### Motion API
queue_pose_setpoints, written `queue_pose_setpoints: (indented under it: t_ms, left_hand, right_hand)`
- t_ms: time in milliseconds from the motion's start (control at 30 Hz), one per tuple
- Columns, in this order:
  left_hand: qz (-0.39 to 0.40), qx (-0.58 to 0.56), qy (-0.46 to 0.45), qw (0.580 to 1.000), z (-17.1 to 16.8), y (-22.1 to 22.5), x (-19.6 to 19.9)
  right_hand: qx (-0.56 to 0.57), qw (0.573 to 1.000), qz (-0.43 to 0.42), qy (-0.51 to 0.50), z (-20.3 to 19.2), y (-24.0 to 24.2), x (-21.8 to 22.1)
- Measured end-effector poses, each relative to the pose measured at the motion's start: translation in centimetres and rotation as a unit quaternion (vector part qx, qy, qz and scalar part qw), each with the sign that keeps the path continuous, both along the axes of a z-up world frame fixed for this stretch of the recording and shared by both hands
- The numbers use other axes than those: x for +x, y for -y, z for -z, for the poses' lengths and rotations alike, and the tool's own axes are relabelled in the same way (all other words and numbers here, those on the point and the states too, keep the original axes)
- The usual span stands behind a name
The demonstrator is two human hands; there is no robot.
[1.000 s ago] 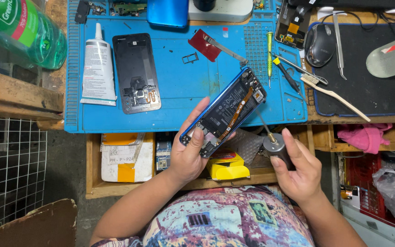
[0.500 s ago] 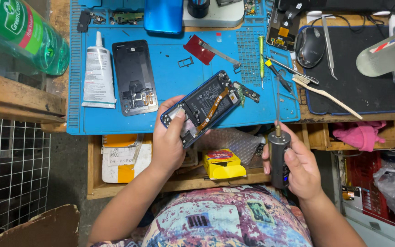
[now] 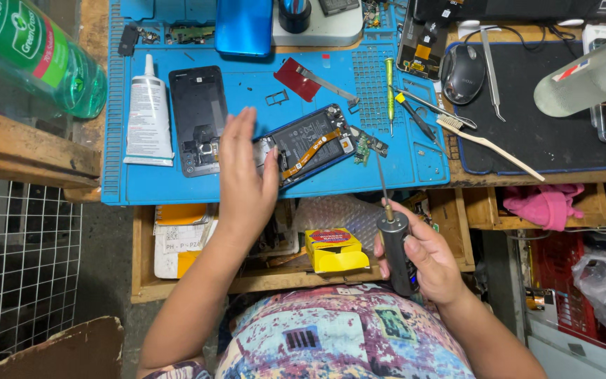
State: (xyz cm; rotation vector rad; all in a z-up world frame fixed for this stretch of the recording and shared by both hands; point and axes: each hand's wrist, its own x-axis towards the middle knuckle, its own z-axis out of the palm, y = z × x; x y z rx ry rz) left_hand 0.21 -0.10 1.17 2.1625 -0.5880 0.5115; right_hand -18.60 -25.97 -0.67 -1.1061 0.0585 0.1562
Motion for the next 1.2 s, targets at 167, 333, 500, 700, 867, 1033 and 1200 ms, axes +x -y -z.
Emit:
queue_pose_setpoints:
  t_ms: [167,333,500,700,867,1033,1200]
  left_hand:
    - [0.077,-0.061,-0.024,0.995,-1.5,1.2,-2.6]
    - [0.308,-0.412,-0.453,0.728,-1.1,4.0,-5.6]
    - [0.329,-0.560,-0.496,0.577,0.5,4.8,-6.5]
    - [0.340,-0.603,-0.468,0.550,0.6,4.6,-7.1]
    - [0.324,-0.638,-0.461,0.525,0.0,4.7,-7.8]
    - [0.313,-0.651,-0.450,0.526,-0.1,4.7,-7.9]
    - [0.337,-0.688,-0.362,0.531,-0.6,4.1,-7.2]
  right_hand:
    - [0.039,0.998,-0.048,-0.023,-0.3,-0.7,-0.1]
    - [0.080,0.991,-0.095,-0.038,-0.2,-1.0,-0.4]
    - [0.068,0.990,-0.119,-0.047,0.2,-0.8,-0.8]
    - [0.063,0.988,-0.137,-0.040,0.2,-0.8,-0.7]
    - [0.039,0.988,-0.145,-0.033,-0.1,-0.8,-0.7]
    - [0.029,0.989,-0.144,-0.032,-0.2,-0.9,-0.8]
    - [0.011,0.986,-0.159,-0.056,0.2,-0.7,-1.4]
